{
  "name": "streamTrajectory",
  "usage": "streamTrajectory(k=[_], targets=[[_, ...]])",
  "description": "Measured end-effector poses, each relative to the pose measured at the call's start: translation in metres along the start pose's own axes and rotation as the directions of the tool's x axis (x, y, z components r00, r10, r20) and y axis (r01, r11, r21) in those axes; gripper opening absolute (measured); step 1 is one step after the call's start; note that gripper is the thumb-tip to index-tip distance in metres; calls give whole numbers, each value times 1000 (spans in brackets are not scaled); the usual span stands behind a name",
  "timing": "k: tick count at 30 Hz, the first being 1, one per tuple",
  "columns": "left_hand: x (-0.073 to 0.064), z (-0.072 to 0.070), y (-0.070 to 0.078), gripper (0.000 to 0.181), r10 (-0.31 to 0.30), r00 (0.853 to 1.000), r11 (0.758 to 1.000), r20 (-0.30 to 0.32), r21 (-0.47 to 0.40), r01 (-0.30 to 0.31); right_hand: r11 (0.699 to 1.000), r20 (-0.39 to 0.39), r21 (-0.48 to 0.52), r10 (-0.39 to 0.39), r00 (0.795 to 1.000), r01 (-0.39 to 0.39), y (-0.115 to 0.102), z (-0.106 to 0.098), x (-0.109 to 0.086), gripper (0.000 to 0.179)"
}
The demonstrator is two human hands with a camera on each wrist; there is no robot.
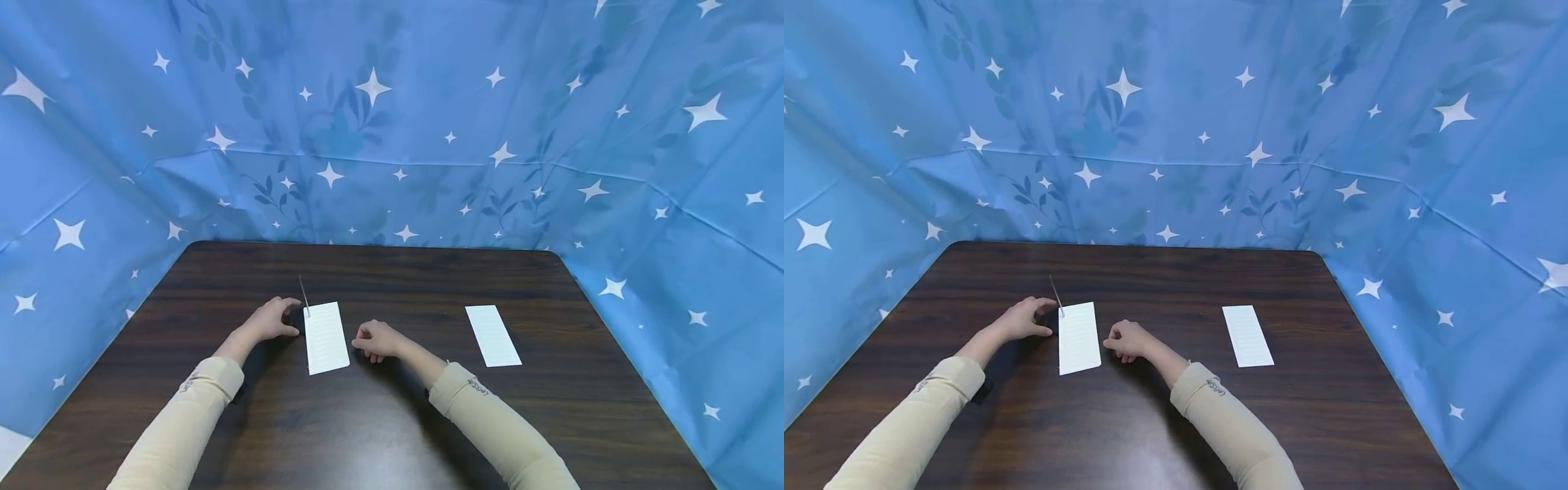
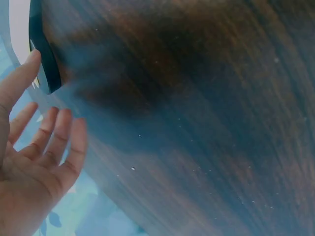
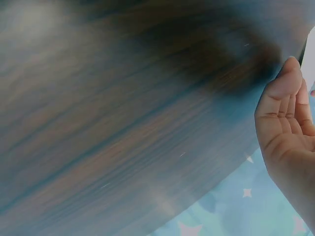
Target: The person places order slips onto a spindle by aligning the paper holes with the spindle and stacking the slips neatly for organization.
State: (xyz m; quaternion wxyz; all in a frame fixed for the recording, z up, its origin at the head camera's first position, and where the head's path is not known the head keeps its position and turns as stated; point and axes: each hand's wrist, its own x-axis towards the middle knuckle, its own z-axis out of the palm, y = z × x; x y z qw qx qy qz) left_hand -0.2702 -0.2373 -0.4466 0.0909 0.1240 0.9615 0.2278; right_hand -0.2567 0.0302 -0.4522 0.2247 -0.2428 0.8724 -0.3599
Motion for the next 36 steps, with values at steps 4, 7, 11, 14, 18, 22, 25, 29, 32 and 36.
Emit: streamTrajectory(k=[4, 7, 11, 14, 18, 22, 25, 29, 32, 36], targets=[[1, 2, 0, 67, 65, 998, 997, -20, 35, -64, 996, 10, -7, -84, 996, 84, 11, -11, -18, 20], [2, 5, -2, 68, 110, 994, 992, -21, 67, -108, 993, 10, 0, -117, 993, 117, 23, -20, -33, 20], [4, 7, -7, 68, 156, 988, 986, -15, 70, -154, 995, -33, 2, -103, 994, 103, 36, -31, -51, 19], [4, 6, -12, 67, 191, 982, 980, -9, 61, -190, 996, -82, -9, -84, 993, 84, 44, -38, -59, 18], [4, 6, -12, 66, 211, 978, 975, -11, 79, -209, 996, -124, -40, -78, 989, 74, 52, -48, -70, 18], [5, 9, -6, 69, 203, 979, 976, -12, 89, -201, 995, -176, -86, -66, 982, 51, 62, -61, -83, 15], [6, 13, -3, 71, 204, 979, 974, -14, 104, -201, 993, -218, -113, -53, 974, 29, 71, -69, -91, 13], [9, 16, -1, 67, 221, 975, 968, -19, 123, -217, 991, -267, -133, -45, 963, 10, 81, -79, -97, 13], [10, 16, 0, 64, 214, 977, 970, -19, 118, -210, 989, -300, -146, -42, 953, -3, 86, -85, -102, 12], [11, 15, 1, 64, 181, 983, 976, -9, 122, -179, 987, -328, -162, -43, 944, -12, 92, -91, -106, 11]])
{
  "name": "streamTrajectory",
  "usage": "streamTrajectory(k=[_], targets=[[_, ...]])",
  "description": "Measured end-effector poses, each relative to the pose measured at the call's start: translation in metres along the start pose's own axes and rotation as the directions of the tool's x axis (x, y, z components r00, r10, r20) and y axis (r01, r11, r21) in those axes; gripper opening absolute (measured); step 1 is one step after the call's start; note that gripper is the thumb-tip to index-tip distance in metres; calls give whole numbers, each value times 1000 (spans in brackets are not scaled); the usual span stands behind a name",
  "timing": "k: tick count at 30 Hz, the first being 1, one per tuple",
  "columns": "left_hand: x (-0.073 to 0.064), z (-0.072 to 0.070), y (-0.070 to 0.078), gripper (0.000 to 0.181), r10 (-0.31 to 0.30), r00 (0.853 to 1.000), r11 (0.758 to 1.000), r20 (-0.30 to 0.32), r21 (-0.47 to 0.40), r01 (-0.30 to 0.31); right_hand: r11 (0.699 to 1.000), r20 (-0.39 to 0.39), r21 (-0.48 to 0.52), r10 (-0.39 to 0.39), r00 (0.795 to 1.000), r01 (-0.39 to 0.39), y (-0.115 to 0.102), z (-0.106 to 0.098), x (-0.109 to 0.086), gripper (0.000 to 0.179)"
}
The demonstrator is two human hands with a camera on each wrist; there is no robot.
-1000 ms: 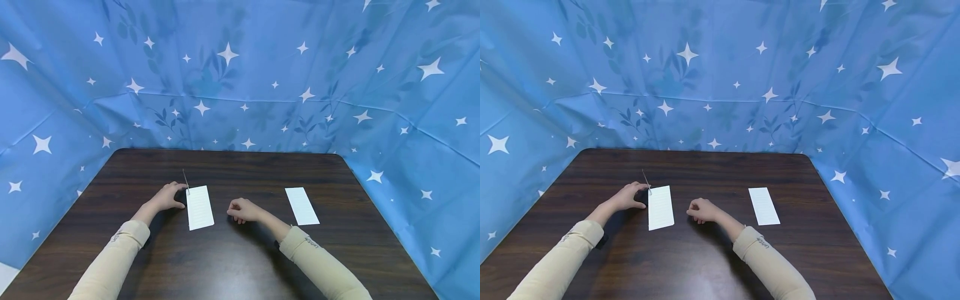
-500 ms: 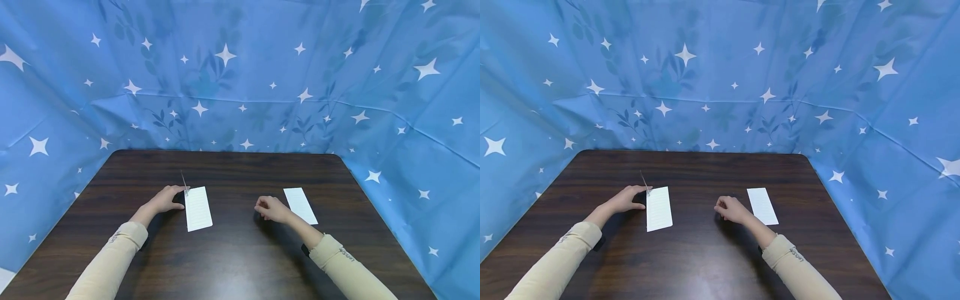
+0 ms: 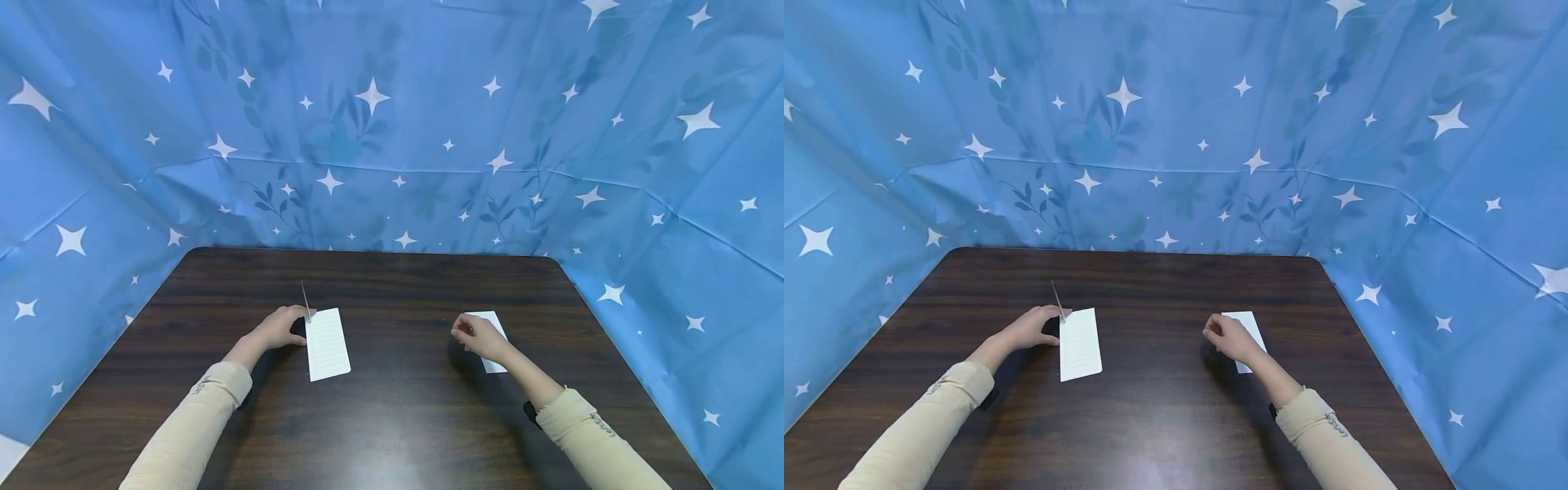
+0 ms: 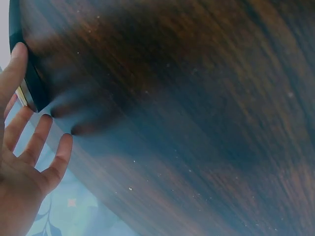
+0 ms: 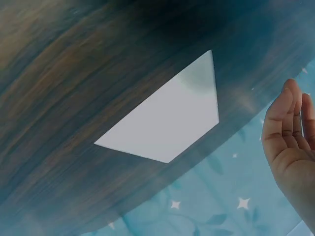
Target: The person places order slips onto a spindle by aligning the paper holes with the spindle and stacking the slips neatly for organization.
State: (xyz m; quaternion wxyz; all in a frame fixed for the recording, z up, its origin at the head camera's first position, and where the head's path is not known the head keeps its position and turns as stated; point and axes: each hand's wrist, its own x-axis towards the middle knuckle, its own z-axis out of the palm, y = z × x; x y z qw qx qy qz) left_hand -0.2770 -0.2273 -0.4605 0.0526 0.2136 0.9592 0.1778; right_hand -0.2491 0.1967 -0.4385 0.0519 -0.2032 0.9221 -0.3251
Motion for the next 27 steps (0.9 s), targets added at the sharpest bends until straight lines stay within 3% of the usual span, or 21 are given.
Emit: streamTrajectory(k=[10, 18, 27], targets=[[0, -1, 1, 69, -47, 998, 999, 34, 23, 46, 999, -64, -17, 37, 997, -38, 16, -9, -6, 8], [7, -1, 6, 68, 11, 1000, 997, 24, 73, -13, 987, -137, -127, 82, 987, -100, 32, -23, -12, 8], [3, -5, 7, 67, -23, 999, 999, 36, 48, 21, 970, -122, -209, 100, 988, -124, 46, -34, -7, 28]])
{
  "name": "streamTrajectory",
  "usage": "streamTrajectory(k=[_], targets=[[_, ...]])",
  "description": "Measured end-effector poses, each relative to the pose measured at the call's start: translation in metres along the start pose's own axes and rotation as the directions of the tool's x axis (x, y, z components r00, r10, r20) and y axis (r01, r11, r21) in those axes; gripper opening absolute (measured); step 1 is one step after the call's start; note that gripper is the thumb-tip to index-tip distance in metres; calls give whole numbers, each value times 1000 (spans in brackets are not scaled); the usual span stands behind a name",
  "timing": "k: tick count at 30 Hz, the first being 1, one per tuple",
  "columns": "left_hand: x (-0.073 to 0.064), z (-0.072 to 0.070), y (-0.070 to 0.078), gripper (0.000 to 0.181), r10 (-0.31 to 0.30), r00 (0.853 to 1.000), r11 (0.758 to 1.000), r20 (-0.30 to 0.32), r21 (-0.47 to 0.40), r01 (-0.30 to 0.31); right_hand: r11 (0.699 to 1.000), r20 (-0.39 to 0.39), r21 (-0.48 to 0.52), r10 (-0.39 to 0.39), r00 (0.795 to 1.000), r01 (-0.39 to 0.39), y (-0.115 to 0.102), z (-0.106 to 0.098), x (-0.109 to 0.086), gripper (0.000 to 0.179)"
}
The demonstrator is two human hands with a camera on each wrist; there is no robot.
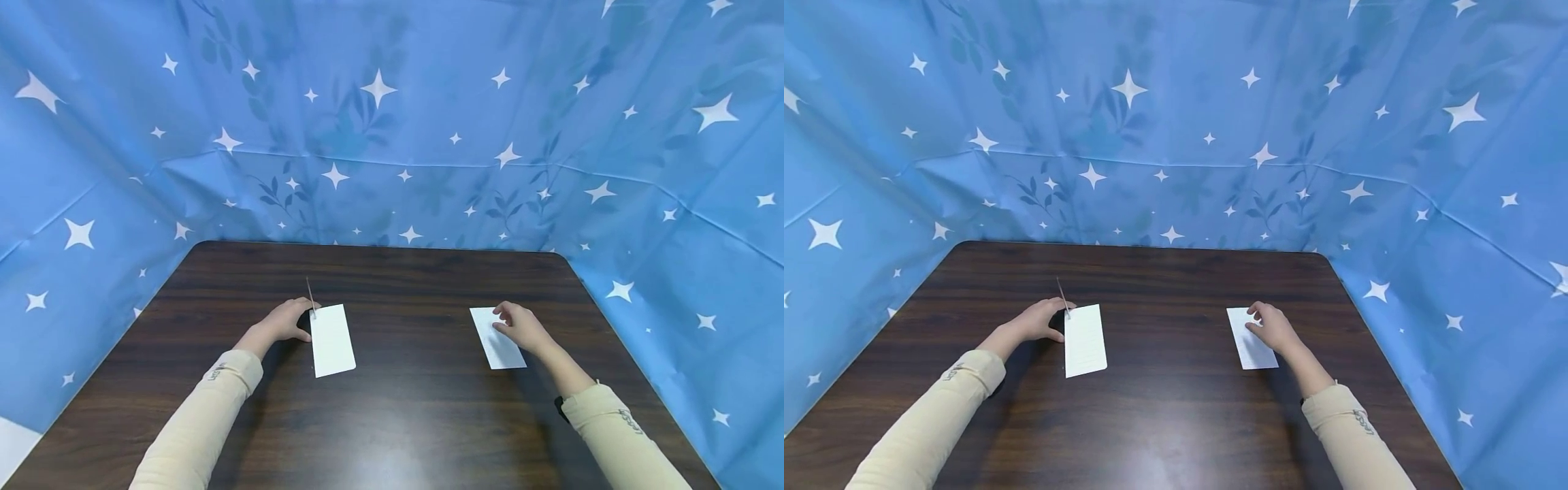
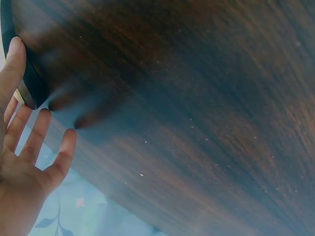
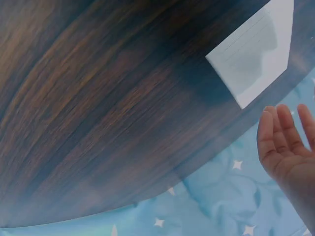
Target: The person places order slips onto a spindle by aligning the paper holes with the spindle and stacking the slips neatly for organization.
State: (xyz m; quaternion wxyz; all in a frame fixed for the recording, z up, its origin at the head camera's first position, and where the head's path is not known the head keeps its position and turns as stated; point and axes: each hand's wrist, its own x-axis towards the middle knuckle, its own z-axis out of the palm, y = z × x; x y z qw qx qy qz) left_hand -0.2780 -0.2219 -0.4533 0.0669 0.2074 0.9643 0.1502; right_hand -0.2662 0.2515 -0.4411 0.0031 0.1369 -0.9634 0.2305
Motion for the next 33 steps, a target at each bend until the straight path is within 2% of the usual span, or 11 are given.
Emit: streamTrajectory(k=[6, 11, 20, 23, 28, 33], targets=[[0, 0, -1, 68, -29, 999, 999, 25, -24, 29, 999, 79, -14, -42, 996, 43, 9, -1, 1, 62], [0, -2, -2, 68, -42, 999, 999, 28, -27, 43, 999, 132, -27, -33, 991, 37, 11, 0, 5, 79], [4, 1, -2, 68, -39, 999, 999, 19, -9, 40, 999, 227, -38, 23, 974, -15, 13, -1, 5, 97], [4, 2, 0, 68, -50, 998, 999, 25, -13, 51, 997, 266, -47, 65, 962, -54, 16, -1, 4, 100], [4, 0, 1, 70, -57, 998, 998, 27, -4, 57, 991, 331, -113, 106, 938, -72, 13, 0, 7, 104], [6, -2, -1, 70, -36, 999, 999, 16, -16, 36, 981, 368, -164, 154, 917, -99, 7, 0, 11, 108]])
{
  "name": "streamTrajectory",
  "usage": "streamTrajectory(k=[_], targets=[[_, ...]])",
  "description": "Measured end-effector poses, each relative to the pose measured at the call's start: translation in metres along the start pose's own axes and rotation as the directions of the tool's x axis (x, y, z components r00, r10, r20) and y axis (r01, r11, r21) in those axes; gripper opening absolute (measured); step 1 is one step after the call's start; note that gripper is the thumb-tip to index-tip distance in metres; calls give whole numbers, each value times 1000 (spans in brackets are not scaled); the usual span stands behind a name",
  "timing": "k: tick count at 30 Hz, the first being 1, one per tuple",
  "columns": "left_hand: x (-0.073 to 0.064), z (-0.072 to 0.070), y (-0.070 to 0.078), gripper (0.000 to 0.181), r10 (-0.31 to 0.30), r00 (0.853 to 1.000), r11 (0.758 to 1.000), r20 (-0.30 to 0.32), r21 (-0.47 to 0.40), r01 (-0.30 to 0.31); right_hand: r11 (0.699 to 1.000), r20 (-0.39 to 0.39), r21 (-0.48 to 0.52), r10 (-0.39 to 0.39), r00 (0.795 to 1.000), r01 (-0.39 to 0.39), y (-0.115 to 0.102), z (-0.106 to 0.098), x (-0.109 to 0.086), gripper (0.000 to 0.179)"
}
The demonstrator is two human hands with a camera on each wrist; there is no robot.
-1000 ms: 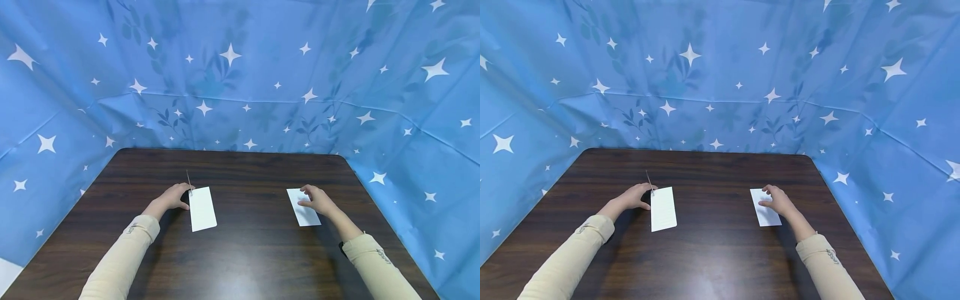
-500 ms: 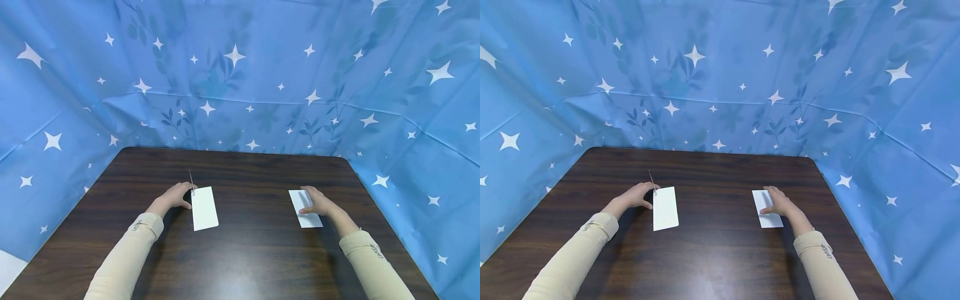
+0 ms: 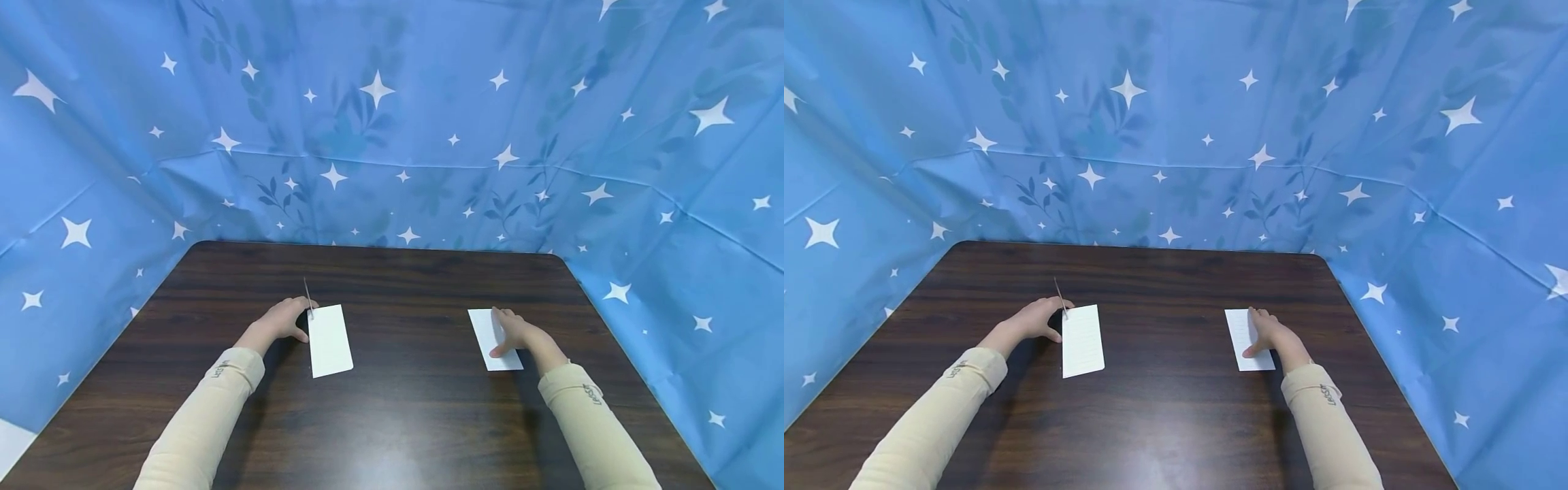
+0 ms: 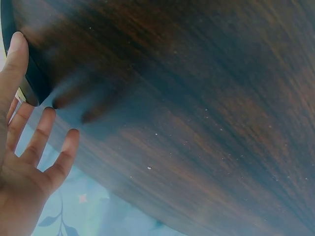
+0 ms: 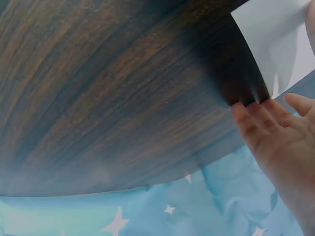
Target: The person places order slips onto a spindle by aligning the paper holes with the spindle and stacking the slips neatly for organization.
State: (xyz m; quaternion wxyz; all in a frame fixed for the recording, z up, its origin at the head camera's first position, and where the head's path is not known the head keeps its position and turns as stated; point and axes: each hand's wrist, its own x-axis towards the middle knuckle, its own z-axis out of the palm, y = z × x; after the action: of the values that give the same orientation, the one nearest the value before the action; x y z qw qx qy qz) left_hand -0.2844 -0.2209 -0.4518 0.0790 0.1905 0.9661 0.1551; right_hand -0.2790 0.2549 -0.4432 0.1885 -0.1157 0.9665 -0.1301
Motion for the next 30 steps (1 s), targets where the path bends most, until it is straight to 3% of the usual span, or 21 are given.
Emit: streamTrajectory(k=[5, 10, 14, 30], targets=[[0, 1, -6, 70, 44, 999, 999, -15, -1, -44, 999, 34, -7, 47, 998, -47, -5, -2, -1, 110], [-3, -1, 2, 70, -4, 1000, 1000, 3, -28, 4, 997, 40, -27, 72, 997, -71, -7, -3, -1, 108], [-5, -2, 5, 70, -8, 1000, 1000, 0, -2, 8, 996, 40, -53, 77, 996, -75, -8, -4, 1, 102], [-2, -1, 1, 69, 8, 1000, 1000, -6, -13, -8, 998, -65, 62, 35, 997, -31, -1, 8, 1, 94]])
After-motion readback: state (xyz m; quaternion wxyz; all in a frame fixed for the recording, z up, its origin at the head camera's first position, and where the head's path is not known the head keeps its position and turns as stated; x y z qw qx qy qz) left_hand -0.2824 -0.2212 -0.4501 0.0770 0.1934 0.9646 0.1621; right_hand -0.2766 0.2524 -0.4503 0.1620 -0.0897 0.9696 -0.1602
